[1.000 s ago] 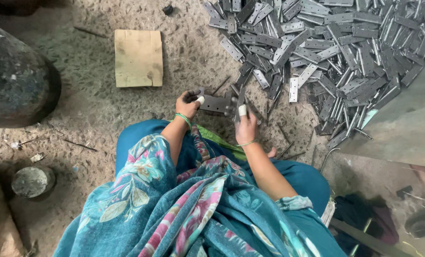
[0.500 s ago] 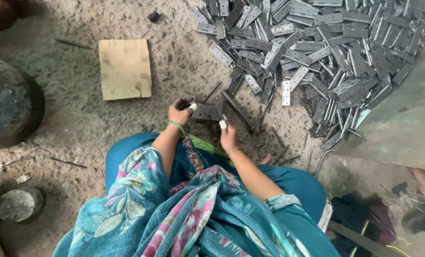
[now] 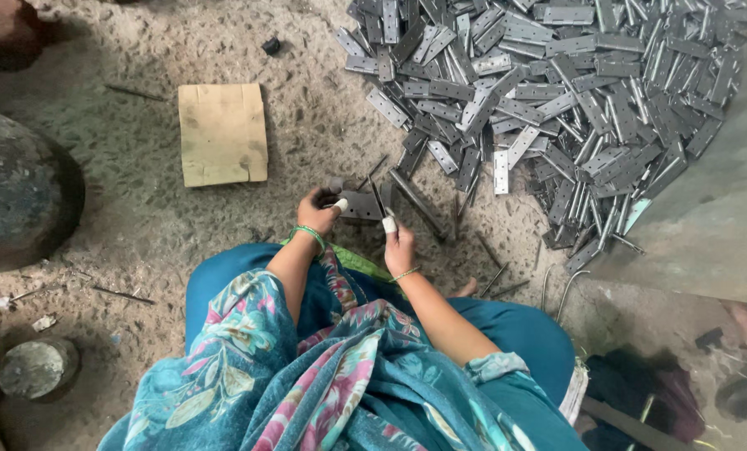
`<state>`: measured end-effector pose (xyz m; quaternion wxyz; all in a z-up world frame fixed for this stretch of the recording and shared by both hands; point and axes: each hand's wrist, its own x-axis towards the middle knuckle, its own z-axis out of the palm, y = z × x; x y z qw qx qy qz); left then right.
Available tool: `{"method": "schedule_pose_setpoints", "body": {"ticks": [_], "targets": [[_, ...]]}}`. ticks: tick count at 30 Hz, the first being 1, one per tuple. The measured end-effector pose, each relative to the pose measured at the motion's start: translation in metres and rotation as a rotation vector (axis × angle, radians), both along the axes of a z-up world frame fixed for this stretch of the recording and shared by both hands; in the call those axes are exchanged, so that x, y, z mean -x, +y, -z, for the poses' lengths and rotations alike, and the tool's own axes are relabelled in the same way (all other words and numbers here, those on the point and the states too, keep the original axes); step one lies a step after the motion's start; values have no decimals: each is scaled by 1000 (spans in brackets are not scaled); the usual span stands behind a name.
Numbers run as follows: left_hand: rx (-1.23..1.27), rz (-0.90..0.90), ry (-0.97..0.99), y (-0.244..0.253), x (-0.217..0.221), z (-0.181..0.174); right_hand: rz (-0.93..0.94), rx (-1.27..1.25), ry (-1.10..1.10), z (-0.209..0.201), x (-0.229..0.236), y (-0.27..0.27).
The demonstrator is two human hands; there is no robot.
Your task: The person sits on the floor and assembles small metal parts by hand. They pick up metal plates and rods, fit them together, and place the assembled units into a nearby bucket. Another person works nearby on similar parts.
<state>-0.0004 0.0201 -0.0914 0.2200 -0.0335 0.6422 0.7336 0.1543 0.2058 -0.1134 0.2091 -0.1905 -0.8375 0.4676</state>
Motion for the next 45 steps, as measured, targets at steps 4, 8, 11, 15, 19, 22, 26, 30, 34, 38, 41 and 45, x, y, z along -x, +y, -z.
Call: {"method": "schedule_pose_setpoints", "body": {"ticks": [4,8,11,15,19,22,26,30,34,38,41,45], "targets": [[2,50,19,6,-9,-2,42,-37,-129,0,-12,5],[183,138,23,3,-3,-19,56,-65,-33,-1,4,5],[146,215,9,3,-17,-29,-1,-120,-19,-1,-11,4],[296,241,-4,2,-14,-49,47,-107,-391,-20,0,-1],[158,294,-57,5,-23,-49,-63,-134,-284,-53,-8,-15],[4,246,-45,10,-27,-49,-195,-288,-56,-86,-16,-27],[-41,213,-52,9,-21,-56,-287,-134,-20,-117,-15,-32],[-237,227,-64,8,-29,-61,-274,-93,-9,-120,-19,-29],[-229,215,-4,6,-29,-71,-125,-169,-51,-107,-13,-27],[-229,215,-52,9,-33,-75,-114,-105,34,-88,-16,-19],[-251,231,-81,7,-31,-75,-64,-36,-54,-72,-13,-13],[-262,245,-72,8,-28,-74,23,232,-111,-54,-11,-8]]}}
